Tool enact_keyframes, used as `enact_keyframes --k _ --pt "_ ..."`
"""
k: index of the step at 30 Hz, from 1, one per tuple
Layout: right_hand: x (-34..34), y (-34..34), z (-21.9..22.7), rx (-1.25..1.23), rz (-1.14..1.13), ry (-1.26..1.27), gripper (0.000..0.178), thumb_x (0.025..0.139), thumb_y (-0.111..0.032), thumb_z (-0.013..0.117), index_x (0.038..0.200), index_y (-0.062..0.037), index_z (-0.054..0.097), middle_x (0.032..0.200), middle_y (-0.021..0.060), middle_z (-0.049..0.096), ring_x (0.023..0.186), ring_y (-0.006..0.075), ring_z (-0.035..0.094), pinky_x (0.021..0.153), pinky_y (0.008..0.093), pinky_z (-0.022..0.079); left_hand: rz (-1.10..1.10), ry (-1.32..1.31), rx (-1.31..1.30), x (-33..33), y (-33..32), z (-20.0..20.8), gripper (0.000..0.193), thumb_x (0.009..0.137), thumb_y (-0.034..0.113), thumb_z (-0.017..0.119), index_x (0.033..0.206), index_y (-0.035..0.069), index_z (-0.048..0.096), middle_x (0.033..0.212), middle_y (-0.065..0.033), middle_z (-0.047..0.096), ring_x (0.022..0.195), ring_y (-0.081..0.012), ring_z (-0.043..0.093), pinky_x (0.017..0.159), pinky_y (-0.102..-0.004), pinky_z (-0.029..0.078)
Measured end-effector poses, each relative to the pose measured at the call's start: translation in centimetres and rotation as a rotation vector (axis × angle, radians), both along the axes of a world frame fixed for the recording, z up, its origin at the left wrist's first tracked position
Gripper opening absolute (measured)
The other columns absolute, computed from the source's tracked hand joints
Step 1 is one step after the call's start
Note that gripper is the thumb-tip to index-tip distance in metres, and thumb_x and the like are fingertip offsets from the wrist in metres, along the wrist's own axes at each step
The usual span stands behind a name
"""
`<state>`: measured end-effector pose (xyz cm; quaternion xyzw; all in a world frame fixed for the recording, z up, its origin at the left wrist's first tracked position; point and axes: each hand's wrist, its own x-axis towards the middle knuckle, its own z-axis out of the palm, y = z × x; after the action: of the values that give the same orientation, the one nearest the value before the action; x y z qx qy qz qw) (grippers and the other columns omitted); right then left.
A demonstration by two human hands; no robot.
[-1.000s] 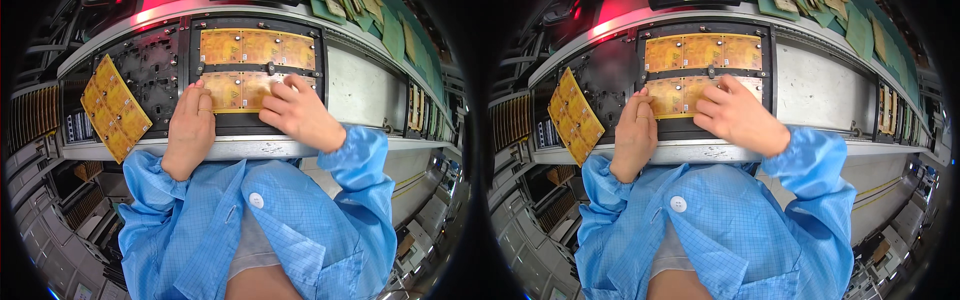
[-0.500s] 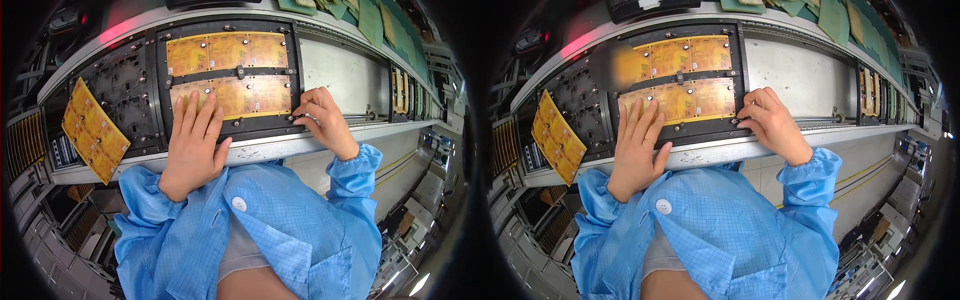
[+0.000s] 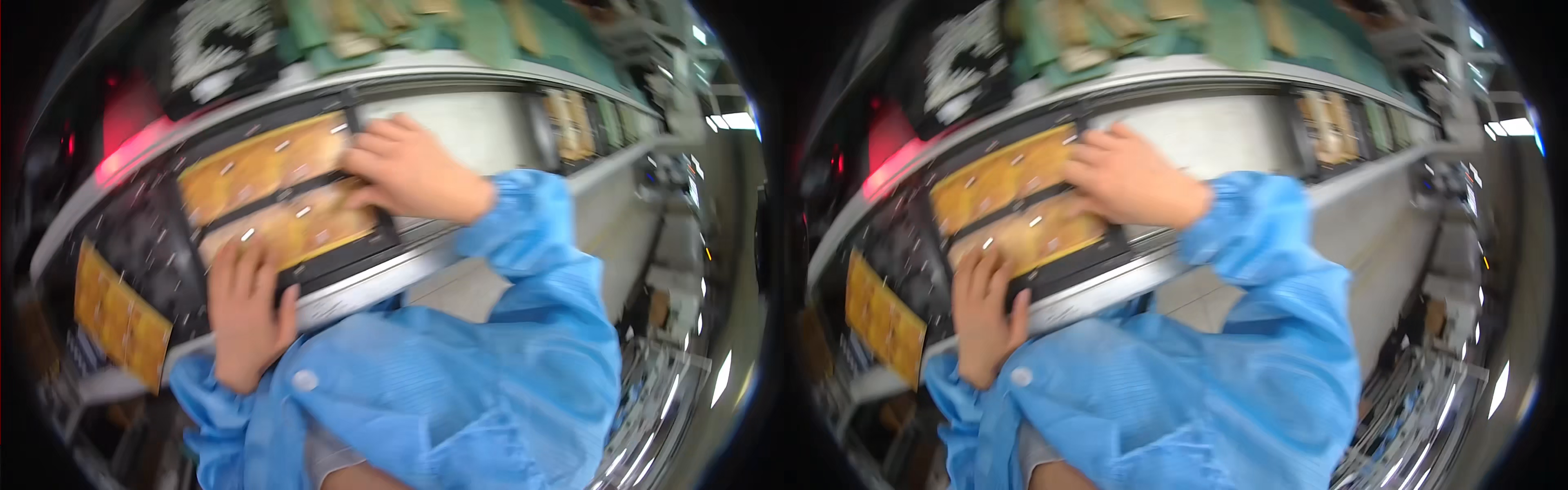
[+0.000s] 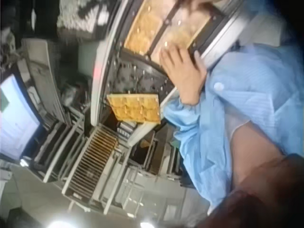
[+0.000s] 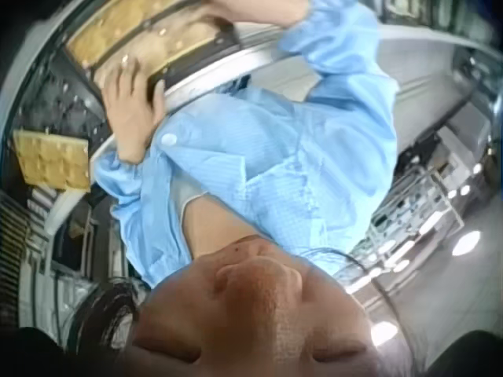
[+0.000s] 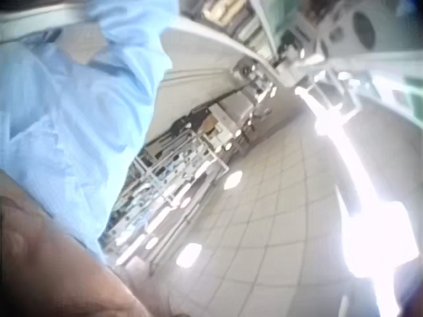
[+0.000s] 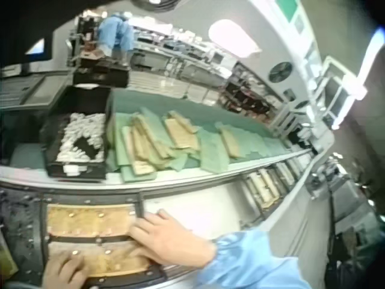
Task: Assembling electronic components and panels at a manual assembly station on a production floor.
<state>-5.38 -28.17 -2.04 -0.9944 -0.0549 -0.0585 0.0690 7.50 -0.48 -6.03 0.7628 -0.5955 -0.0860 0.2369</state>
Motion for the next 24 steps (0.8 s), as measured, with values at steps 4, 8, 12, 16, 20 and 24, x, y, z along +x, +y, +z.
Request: enact_keyframes --k 4,8,12,16,20,24 --pt "1.6 -0.2 -4.0 -0.061 0.017 -0.155 0.031 0.077 -0.036 0.071 0.090 -0.0123 0.055 0.087 0.0021 0.059 0.093 0.0226 0.056 0.078 0.0369 0.044 0.058 0.031 0.055 0.4 -1.2 1.5 0.047 0.085 0.017 0.067 0.123 -0.005 0.051 0.147 -0.0256 0.038 0.134 -0.0481 0.035 0.112 -0.0551 0.028" --pt "0.9 -0.4 -4.6 -0.188 0.065 -0.205 0.015 0.082 -0.023 0.062 0.090 -0.0137 0.053 0.085 -0.0008 0.059 0.093 0.0195 0.055 0.081 0.0332 0.042 -0.025 -0.087 0.055 0.6 -3.0 1.0 0.062 0.086 0.026 0.067 0.130 -0.010 0.042 0.160 -0.0246 0.022 0.148 -0.0478 0.016 0.120 -0.0585 0.010" --pt "1.1 -1.2 -4.9 -0.143 0.112 -0.213 0.011 0.083 -0.020 0.059 0.094 -0.0161 0.055 0.084 -0.0034 0.061 0.094 0.0179 0.055 0.082 0.0324 0.041 -0.031 -0.067 0.104 0.9 -3.3 1.0 0.074 0.083 0.031 0.070 0.136 -0.009 0.037 0.160 -0.0261 0.023 0.149 -0.0445 0.017 0.121 -0.0590 0.005" --pt "1.5 -1.3 -4.8 -0.043 0.112 -0.179 0.017 0.084 -0.019 0.057 0.101 -0.0147 0.058 0.088 -0.0007 0.060 0.095 0.0188 0.056 0.083 0.0329 0.043 0.012 -0.060 0.069 0.8 -3.0 0.2 0.086 0.077 0.043 0.075 0.133 -0.013 0.040 0.157 -0.0290 0.027 0.147 -0.0464 0.020 0.120 -0.0600 0.007" --pt "-0.2 -0.8 -4.4 0.134 -0.127 -0.155 0.020 0.080 -0.010 0.068 0.098 -0.0109 0.061 0.083 0.0065 0.059 0.082 0.0265 0.057 0.074 0.0390 0.045 -0.020 0.019 0.059 0.5 -4.9 0.3 0.082 0.076 0.052 0.075 0.120 -0.013 0.051 0.155 -0.0310 0.029 0.146 -0.0500 0.020 0.120 -0.0595 0.011" --pt "1.2 1.4 -5.3 0.284 -0.445 -0.223 0.013 0.086 0.000 0.061 0.096 -0.0051 0.055 0.081 0.0168 0.059 0.079 0.0370 0.057 0.074 0.0448 0.045 0.027 0.026 0.048 0.3 -4.4 0.0 0.083 0.075 0.056 0.074 0.114 -0.014 0.053 0.153 -0.0337 0.030 0.146 -0.0504 0.020 0.121 -0.0568 0.012"
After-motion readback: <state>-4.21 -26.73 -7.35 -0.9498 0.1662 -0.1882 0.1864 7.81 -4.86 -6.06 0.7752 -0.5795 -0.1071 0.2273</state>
